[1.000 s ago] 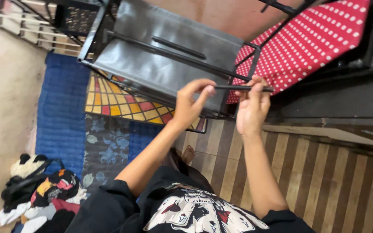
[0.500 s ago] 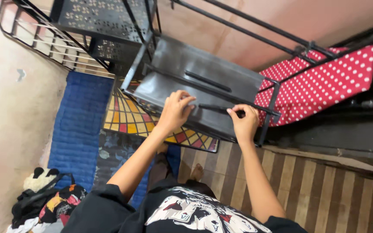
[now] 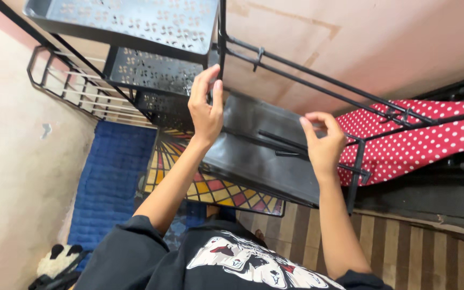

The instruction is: The person disassembles a black metal shelving unit by hand, removing rods and trays from the frame. The person works in a small room with a patterned floor mat and a red polka-dot mattress nearby.

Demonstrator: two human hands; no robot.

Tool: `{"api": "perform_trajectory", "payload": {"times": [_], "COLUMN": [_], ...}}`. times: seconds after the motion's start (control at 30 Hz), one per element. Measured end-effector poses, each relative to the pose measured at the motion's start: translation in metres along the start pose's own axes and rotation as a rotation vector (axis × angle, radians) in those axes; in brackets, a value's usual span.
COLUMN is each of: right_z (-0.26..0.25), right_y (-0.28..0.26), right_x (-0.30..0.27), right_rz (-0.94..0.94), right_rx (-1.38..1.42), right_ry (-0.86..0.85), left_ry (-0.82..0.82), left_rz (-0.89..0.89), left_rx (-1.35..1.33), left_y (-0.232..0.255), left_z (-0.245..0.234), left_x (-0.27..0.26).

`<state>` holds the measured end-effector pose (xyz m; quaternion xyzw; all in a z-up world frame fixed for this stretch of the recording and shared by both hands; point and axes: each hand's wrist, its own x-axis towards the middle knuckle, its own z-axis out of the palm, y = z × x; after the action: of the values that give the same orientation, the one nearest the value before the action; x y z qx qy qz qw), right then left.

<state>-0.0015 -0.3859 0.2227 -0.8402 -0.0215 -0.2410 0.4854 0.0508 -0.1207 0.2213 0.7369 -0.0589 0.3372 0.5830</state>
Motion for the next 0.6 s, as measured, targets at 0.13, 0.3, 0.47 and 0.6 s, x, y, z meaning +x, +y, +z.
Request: {"api": "perform_trajectory", "payload": {"times": [0.13, 0.3, 0.47, 0.6], "right_z": [0.034, 0.062, 0.126, 0.169], "right_y": [-0.066, -0.119, -0.141, -0.135], "right_x": [0.046, 0.096, 0.153, 0.161], "right_rz": [-0.112, -0.299, -0.321, -0.218], "right_rx": [0.235, 0.356, 0.719, 0.781], "right_ry": [-0.001, -0.050, -0.192, -0.216], "left_ry": [0.026, -0.050, -0.183, -0.230], "left_rz": [0.085, 0.132, 0.047, 0.007], "left_rx": [-0.151, -0.263, -0.242, -0.240], "left_y": [0.013, 0.001, -0.023, -0.037], "left_z": [0.004, 0.014, 0.029, 0.034], "left_x": [0.048, 0.105, 0.134, 0.133]}}
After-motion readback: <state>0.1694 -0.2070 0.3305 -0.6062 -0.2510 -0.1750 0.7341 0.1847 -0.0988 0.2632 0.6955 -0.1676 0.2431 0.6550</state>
